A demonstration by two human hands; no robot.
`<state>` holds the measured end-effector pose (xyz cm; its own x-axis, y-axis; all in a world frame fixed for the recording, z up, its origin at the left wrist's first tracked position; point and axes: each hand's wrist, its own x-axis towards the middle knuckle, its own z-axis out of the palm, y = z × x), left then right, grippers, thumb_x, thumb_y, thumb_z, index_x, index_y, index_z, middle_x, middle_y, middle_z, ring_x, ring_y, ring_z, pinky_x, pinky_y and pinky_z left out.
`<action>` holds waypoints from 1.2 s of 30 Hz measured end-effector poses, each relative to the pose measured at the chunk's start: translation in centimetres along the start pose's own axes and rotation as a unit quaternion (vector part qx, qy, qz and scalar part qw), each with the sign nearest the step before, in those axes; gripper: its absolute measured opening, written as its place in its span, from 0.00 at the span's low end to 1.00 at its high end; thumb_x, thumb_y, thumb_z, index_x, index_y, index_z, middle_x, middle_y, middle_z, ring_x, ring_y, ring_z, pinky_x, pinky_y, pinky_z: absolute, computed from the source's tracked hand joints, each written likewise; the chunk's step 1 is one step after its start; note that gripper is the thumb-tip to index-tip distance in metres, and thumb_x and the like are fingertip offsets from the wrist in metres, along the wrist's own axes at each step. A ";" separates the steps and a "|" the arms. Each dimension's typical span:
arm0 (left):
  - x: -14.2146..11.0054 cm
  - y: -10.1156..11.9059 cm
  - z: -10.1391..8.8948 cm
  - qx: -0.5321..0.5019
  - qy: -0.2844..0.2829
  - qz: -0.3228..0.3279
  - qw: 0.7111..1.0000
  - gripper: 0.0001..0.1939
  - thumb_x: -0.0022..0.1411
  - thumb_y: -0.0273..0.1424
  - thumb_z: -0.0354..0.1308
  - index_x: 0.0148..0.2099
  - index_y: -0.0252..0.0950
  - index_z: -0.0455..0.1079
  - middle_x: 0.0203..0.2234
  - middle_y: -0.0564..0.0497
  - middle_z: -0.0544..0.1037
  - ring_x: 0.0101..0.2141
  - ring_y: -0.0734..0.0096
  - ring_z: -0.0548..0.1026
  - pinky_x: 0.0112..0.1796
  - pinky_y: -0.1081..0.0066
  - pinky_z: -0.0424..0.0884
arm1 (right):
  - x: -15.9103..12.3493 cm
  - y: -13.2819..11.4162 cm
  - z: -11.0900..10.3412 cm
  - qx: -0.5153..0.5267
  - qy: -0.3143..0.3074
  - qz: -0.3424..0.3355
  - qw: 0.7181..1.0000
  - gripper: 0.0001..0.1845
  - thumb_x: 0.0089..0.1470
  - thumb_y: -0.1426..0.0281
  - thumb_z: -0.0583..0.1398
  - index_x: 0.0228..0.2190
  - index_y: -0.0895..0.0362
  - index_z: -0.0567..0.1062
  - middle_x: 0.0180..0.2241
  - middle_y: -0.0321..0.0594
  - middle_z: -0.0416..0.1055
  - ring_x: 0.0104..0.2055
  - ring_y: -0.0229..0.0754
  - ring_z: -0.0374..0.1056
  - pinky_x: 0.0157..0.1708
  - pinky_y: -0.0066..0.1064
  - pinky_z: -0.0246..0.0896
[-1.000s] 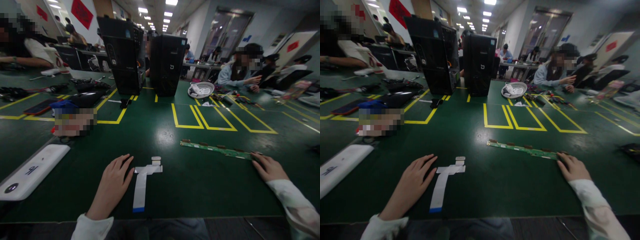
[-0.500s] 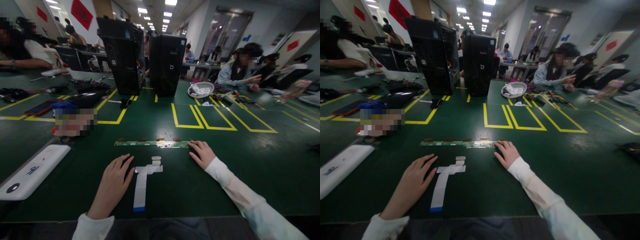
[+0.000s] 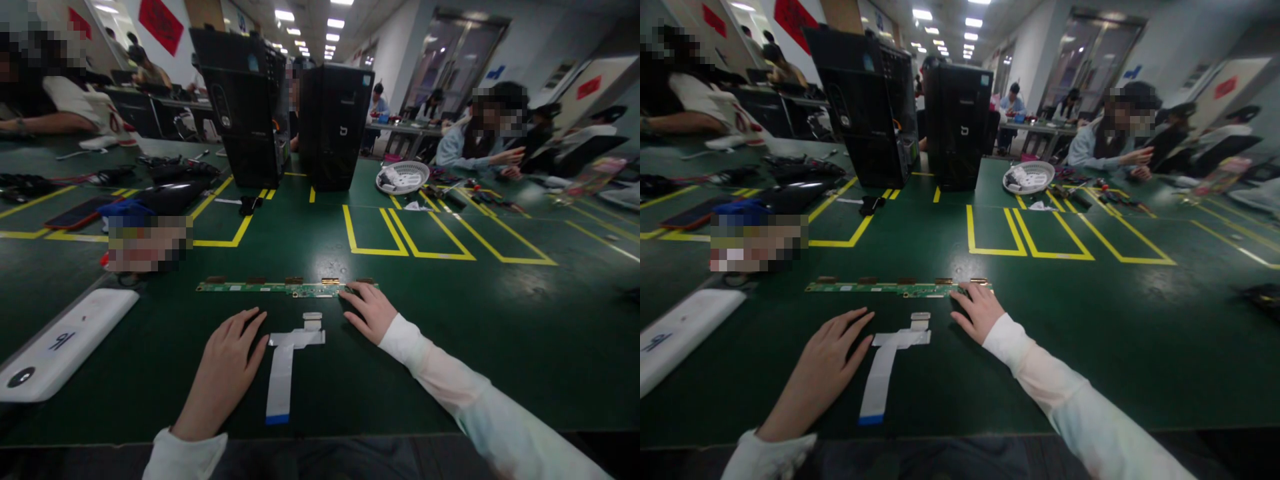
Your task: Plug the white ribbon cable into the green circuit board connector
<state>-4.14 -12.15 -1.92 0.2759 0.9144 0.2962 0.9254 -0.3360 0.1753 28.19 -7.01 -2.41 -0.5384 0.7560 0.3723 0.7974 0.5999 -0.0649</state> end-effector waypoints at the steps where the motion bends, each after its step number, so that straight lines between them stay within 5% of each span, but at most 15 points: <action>1: 0.0 -0.1 0.0 -0.006 -0.003 -0.002 1.000 0.23 0.67 0.40 0.47 0.59 0.36 0.67 0.55 0.42 0.70 0.54 0.52 0.68 0.53 0.49 0.67 | 0.0 0.2 0.3 0.015 0.000 -0.008 1.000 0.26 0.65 0.58 0.47 0.53 0.60 0.71 0.54 0.53 0.64 0.54 0.52 0.59 0.52 0.46 0.59; 9: 0.2 3.3 -0.7 -0.095 -0.008 0.069 0.993 0.19 0.69 0.36 0.46 0.58 0.40 0.67 0.56 0.47 0.71 0.57 0.60 0.67 0.55 0.55 0.68 | 0.4 0.6 0.7 0.040 -0.017 -0.029 0.999 0.26 0.64 0.58 0.49 0.55 0.59 0.69 0.56 0.53 0.64 0.56 0.52 0.59 0.54 0.48 0.59; 19: 1.3 8.4 1.2 -0.017 -0.043 0.139 0.989 0.22 0.69 0.30 0.45 0.63 0.33 0.60 0.59 0.42 0.68 0.58 0.60 0.67 0.55 0.59 0.69 | 0.2 0.8 1.1 0.051 -0.004 -0.041 0.998 0.26 0.63 0.58 0.52 0.56 0.59 0.69 0.56 0.53 0.64 0.57 0.52 0.58 0.56 0.48 0.57; 36: 3.5 9.1 1.5 0.027 -0.054 0.172 0.983 0.22 0.70 0.31 0.44 0.63 0.30 0.59 0.61 0.39 0.66 0.60 0.57 0.64 0.55 0.58 0.68 | 0.2 0.8 1.1 0.064 -0.016 -0.030 0.997 0.26 0.63 0.58 0.50 0.57 0.59 0.68 0.57 0.53 0.62 0.58 0.52 0.57 0.56 0.49 0.57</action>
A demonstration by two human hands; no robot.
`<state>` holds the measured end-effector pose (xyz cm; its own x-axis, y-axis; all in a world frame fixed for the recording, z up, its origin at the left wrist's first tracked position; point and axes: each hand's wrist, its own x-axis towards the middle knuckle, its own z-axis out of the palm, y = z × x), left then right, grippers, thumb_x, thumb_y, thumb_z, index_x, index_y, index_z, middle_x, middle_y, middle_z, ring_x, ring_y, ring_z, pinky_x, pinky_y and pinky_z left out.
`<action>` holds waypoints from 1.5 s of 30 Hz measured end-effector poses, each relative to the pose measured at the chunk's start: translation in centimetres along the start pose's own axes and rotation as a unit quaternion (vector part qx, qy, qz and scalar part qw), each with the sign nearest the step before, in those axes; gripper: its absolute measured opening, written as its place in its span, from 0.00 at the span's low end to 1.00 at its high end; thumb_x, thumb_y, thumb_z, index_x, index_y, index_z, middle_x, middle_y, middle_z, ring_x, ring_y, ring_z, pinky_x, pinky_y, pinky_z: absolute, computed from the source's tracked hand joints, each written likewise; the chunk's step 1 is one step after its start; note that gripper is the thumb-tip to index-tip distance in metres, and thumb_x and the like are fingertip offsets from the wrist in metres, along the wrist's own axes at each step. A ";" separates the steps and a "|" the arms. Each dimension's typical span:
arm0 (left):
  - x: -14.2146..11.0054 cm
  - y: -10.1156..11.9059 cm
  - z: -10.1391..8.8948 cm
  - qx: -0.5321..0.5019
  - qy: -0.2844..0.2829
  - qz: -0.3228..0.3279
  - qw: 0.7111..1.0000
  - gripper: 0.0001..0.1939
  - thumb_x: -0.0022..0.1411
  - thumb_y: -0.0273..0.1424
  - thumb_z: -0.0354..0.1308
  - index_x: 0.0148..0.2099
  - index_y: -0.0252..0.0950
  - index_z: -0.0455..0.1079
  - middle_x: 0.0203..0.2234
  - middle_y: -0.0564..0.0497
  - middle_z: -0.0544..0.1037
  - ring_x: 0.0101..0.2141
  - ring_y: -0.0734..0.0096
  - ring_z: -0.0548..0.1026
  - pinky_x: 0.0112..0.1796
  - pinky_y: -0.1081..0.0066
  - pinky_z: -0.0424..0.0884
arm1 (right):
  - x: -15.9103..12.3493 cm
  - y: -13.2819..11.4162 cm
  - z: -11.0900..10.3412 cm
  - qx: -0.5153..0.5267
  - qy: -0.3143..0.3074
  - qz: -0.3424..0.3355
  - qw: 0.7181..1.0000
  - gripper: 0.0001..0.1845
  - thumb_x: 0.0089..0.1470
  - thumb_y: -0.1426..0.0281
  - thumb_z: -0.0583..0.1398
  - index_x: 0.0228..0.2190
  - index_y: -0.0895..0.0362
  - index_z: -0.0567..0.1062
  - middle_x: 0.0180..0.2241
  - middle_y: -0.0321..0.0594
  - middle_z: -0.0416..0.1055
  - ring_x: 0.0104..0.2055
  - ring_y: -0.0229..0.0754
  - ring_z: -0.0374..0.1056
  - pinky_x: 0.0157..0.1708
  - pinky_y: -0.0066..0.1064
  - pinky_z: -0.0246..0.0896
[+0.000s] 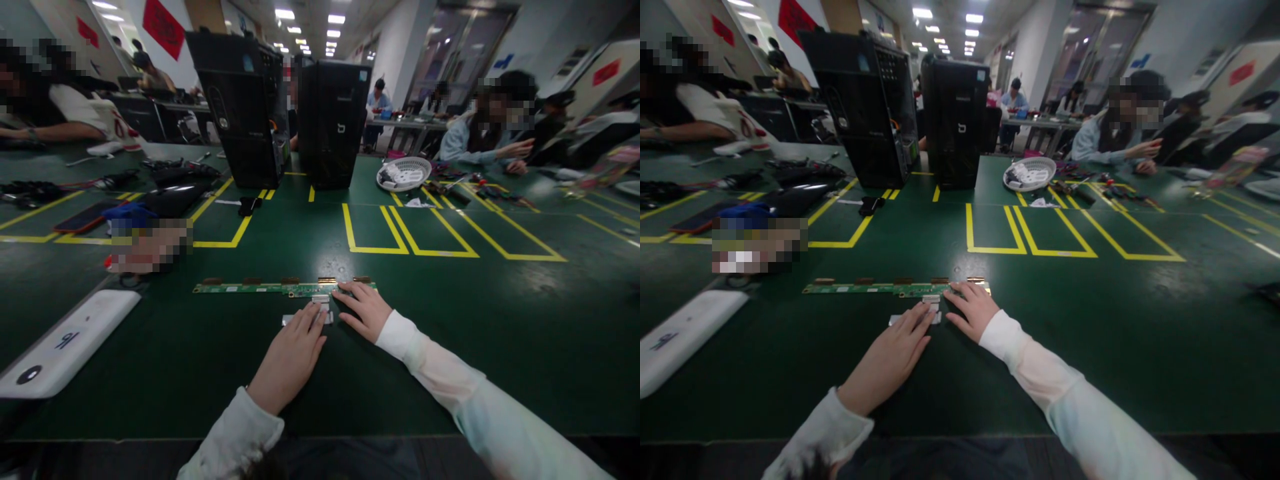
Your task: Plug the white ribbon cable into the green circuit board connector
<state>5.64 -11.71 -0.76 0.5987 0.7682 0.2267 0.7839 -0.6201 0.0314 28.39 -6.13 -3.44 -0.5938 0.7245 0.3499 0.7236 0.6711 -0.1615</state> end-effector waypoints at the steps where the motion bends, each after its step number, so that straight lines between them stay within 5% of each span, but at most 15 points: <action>1: 0.0 0.0 0.0 -0.002 0.000 -0.003 1.000 0.22 0.70 0.31 0.44 0.63 0.30 0.59 0.61 0.39 0.66 0.60 0.57 0.64 0.55 0.58 0.68 | 0.0 0.0 0.0 0.001 -0.001 0.001 1.000 0.27 0.63 0.58 0.50 0.57 0.59 0.68 0.57 0.53 0.62 0.58 0.52 0.57 0.56 0.50 0.57; 23: 0.7 0.3 0.2 -0.013 -0.006 -0.033 0.999 0.23 0.70 0.37 0.43 0.62 0.33 0.61 0.60 0.42 0.67 0.62 0.60 0.62 0.60 0.53 0.59 | -0.3 0.2 -0.3 0.001 -0.014 -0.007 1.000 0.30 0.59 0.56 0.55 0.58 0.58 0.66 0.60 0.52 0.61 0.61 0.53 0.55 0.57 0.52 0.56; 39: 1.2 -3.4 -0.3 -0.066 -0.073 0.057 0.993 0.26 0.70 0.39 0.43 0.66 0.36 0.55 0.64 0.43 0.61 0.63 0.63 0.58 0.61 0.57 0.58 | -0.1 0.8 -1.2 0.014 -0.049 -0.025 0.998 0.30 0.61 0.56 0.53 0.60 0.58 0.65 0.61 0.50 0.59 0.62 0.52 0.54 0.61 0.51 0.52; 45: 1.3 -3.6 -0.4 -0.085 -0.056 0.057 0.993 0.25 0.70 0.40 0.43 0.66 0.39 0.56 0.63 0.45 0.63 0.62 0.64 0.61 0.60 0.57 0.59 | 0.1 0.6 -1.6 0.016 -0.058 -0.022 0.998 0.31 0.60 0.56 0.55 0.59 0.59 0.65 0.61 0.52 0.59 0.62 0.52 0.54 0.60 0.51 0.54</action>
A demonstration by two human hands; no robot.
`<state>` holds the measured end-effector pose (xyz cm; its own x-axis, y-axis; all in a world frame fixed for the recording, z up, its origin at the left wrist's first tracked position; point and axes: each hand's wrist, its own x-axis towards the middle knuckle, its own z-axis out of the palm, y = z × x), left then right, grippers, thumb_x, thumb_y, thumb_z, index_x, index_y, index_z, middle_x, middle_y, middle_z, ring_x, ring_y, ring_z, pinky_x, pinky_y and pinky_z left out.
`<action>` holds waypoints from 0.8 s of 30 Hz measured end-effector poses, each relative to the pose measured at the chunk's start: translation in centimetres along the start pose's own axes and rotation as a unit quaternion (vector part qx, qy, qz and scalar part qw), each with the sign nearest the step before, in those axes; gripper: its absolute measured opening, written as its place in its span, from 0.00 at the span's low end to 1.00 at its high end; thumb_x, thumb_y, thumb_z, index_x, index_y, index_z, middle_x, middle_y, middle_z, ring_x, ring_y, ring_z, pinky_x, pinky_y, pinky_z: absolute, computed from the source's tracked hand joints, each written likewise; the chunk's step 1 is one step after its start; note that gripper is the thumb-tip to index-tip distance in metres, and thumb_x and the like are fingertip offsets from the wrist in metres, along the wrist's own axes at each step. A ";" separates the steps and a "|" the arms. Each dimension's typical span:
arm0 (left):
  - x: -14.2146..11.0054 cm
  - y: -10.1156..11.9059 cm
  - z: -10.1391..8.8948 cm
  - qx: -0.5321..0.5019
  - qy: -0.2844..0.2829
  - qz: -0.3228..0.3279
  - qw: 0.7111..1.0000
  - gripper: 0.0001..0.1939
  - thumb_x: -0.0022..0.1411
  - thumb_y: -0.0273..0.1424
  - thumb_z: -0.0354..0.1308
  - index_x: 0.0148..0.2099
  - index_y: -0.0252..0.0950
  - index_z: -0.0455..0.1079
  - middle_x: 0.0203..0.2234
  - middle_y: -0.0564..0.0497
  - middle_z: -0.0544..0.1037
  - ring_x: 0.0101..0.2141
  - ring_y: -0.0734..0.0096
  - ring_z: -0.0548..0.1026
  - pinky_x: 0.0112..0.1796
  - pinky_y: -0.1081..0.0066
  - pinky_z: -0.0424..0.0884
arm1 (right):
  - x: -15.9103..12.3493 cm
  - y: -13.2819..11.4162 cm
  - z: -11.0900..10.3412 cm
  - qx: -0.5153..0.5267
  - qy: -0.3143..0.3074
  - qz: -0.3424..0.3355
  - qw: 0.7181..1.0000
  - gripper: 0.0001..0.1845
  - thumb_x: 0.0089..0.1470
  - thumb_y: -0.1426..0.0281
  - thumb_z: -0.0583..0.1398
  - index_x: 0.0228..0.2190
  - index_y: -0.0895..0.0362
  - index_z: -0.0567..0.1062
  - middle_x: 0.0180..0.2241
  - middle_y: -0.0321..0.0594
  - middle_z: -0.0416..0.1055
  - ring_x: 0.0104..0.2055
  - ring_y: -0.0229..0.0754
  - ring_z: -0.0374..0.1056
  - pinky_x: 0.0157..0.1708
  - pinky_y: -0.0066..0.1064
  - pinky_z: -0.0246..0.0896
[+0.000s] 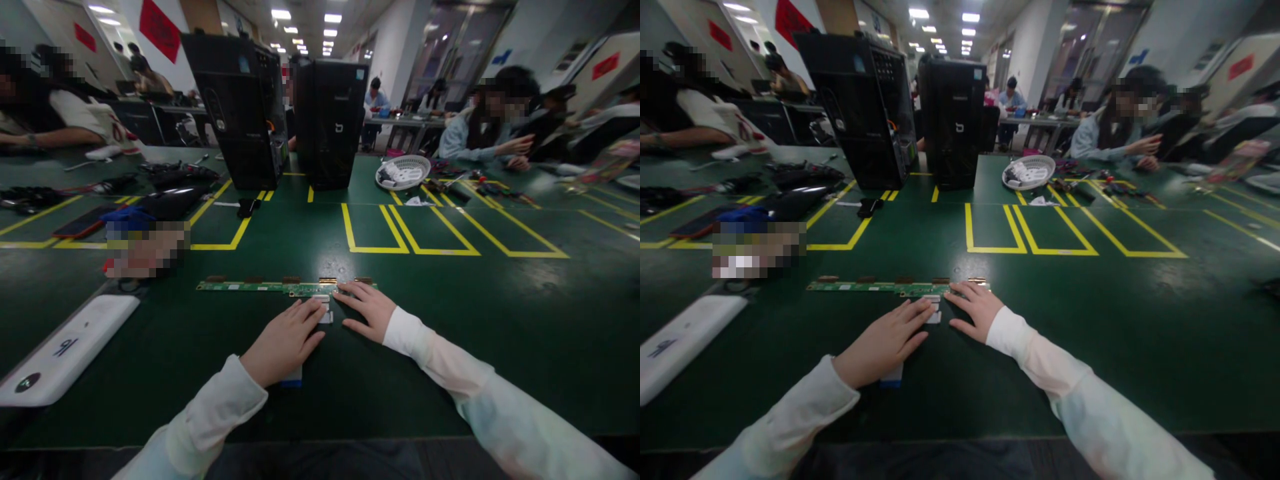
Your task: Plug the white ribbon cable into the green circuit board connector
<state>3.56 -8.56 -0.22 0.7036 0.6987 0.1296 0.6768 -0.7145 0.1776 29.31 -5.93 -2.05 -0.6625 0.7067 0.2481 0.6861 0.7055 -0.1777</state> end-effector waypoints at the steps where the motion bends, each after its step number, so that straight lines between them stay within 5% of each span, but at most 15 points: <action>1: -0.1 0.2 0.1 0.001 0.001 -0.007 1.000 0.26 0.70 0.41 0.43 0.66 0.38 0.56 0.63 0.44 0.63 0.62 0.62 0.61 0.60 0.56 0.60 | 0.0 -0.1 0.0 0.000 0.001 0.002 1.000 0.31 0.60 0.56 0.54 0.59 0.58 0.65 0.61 0.52 0.59 0.62 0.52 0.54 0.60 0.50 0.54; 8: -0.4 1.7 0.4 0.013 0.000 -0.051 0.999 0.33 0.67 0.49 0.45 0.65 0.33 0.56 0.62 0.40 0.63 0.61 0.52 0.63 0.56 0.54 0.65 | -0.3 -0.6 -0.1 -0.013 0.011 0.019 1.000 0.30 0.60 0.55 0.53 0.59 0.57 0.65 0.61 0.49 0.59 0.61 0.52 0.55 0.59 0.50 0.55; 14: -0.4 2.2 0.6 0.001 0.015 -0.052 0.999 0.36 0.65 0.50 0.48 0.65 0.30 0.55 0.62 0.37 0.63 0.62 0.52 0.61 0.58 0.53 0.63 | -0.5 -0.7 0.0 -0.013 0.013 0.023 1.000 0.31 0.60 0.56 0.54 0.60 0.57 0.65 0.61 0.49 0.59 0.61 0.53 0.54 0.59 0.51 0.54; 24: -0.2 0.9 -0.1 -0.030 -0.040 -0.032 0.998 0.35 0.67 0.50 0.44 0.67 0.34 0.52 0.65 0.41 0.59 0.64 0.53 0.57 0.59 0.53 0.60 | -0.6 0.0 -0.2 0.006 0.001 0.001 1.000 0.30 0.61 0.57 0.53 0.61 0.57 0.63 0.62 0.48 0.58 0.64 0.52 0.51 0.60 0.51 0.53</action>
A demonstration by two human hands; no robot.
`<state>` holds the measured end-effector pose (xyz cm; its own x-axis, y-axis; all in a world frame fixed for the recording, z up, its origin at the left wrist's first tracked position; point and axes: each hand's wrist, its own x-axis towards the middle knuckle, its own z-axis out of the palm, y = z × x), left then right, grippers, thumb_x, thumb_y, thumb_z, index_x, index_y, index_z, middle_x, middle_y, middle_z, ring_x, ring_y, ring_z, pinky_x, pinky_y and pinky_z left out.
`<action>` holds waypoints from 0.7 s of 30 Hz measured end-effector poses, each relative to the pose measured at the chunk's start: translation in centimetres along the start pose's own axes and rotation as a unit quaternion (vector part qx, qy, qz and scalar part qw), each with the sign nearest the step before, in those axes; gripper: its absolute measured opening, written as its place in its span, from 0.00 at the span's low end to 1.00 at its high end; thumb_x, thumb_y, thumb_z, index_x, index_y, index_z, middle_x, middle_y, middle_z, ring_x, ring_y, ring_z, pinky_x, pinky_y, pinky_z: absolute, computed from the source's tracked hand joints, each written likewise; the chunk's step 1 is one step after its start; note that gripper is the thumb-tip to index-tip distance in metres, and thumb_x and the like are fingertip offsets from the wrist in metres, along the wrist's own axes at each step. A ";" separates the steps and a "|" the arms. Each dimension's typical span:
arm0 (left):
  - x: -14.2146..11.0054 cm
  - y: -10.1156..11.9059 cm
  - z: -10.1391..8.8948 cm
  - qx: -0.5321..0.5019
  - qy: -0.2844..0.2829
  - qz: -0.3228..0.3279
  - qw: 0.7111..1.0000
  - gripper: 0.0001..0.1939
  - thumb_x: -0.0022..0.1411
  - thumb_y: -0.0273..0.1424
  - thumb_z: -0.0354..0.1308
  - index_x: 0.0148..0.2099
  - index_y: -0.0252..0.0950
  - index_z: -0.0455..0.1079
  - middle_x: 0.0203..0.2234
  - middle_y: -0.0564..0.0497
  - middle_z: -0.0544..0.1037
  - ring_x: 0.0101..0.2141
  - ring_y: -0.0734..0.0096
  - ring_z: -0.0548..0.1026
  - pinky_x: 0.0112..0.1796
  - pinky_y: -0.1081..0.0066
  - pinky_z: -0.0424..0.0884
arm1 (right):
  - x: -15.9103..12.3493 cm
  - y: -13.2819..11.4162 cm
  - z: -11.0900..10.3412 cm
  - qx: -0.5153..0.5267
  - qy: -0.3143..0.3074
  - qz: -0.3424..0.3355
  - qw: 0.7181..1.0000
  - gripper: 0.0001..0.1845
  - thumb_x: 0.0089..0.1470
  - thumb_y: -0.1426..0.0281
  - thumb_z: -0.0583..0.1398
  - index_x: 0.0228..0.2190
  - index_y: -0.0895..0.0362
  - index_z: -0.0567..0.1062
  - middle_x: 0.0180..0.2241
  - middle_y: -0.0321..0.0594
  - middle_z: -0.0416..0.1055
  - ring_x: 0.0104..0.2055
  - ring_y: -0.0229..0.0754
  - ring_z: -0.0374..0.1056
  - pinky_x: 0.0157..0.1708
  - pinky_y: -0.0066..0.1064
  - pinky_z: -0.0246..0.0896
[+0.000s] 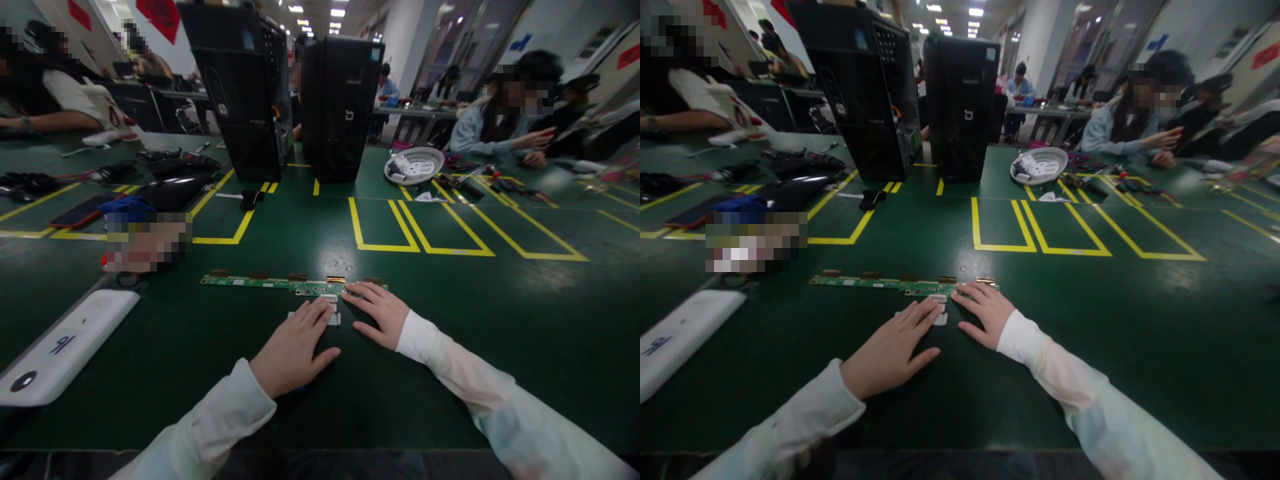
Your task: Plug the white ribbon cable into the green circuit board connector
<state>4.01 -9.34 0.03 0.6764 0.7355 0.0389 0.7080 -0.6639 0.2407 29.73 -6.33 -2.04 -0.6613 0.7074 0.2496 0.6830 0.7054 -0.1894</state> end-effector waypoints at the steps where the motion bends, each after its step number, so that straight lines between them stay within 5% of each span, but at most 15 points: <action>1: 0.0 -0.2 0.0 -0.001 0.002 0.007 1.000 0.35 0.67 0.50 0.43 0.67 0.35 0.52 0.65 0.41 0.58 0.64 0.54 0.57 0.60 0.53 0.59 | 0.0 0.1 0.0 0.001 -0.001 -0.002 1.000 0.30 0.61 0.57 0.53 0.60 0.57 0.63 0.62 0.48 0.58 0.64 0.51 0.51 0.61 0.51 0.52; 10: 0.1 0.2 0.6 0.010 0.043 0.009 0.999 0.35 0.67 0.50 0.44 0.66 0.32 0.55 0.63 0.39 0.62 0.63 0.52 0.59 0.59 0.52 0.60 | -0.1 0.0 -0.1 -0.006 -0.006 0.000 1.000 0.31 0.60 0.56 0.53 0.61 0.58 0.63 0.63 0.48 0.57 0.63 0.52 0.51 0.61 0.50 0.52; 21: 0.3 -1.6 -2.3 0.047 0.168 -0.071 0.982 0.22 0.70 0.38 0.44 0.57 0.31 0.67 0.54 0.40 0.71 0.57 0.55 0.66 0.57 0.51 0.64 | 0.1 0.5 0.3 -0.006 0.000 -0.009 1.000 0.32 0.60 0.55 0.52 0.61 0.58 0.63 0.62 0.49 0.57 0.63 0.54 0.52 0.60 0.51 0.52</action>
<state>2.60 -7.74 1.89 0.4754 0.8143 0.3331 0.8170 -0.5491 0.1763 29.89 -5.92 -2.42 -0.6726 0.6952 0.2534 0.6754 0.7167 -0.1736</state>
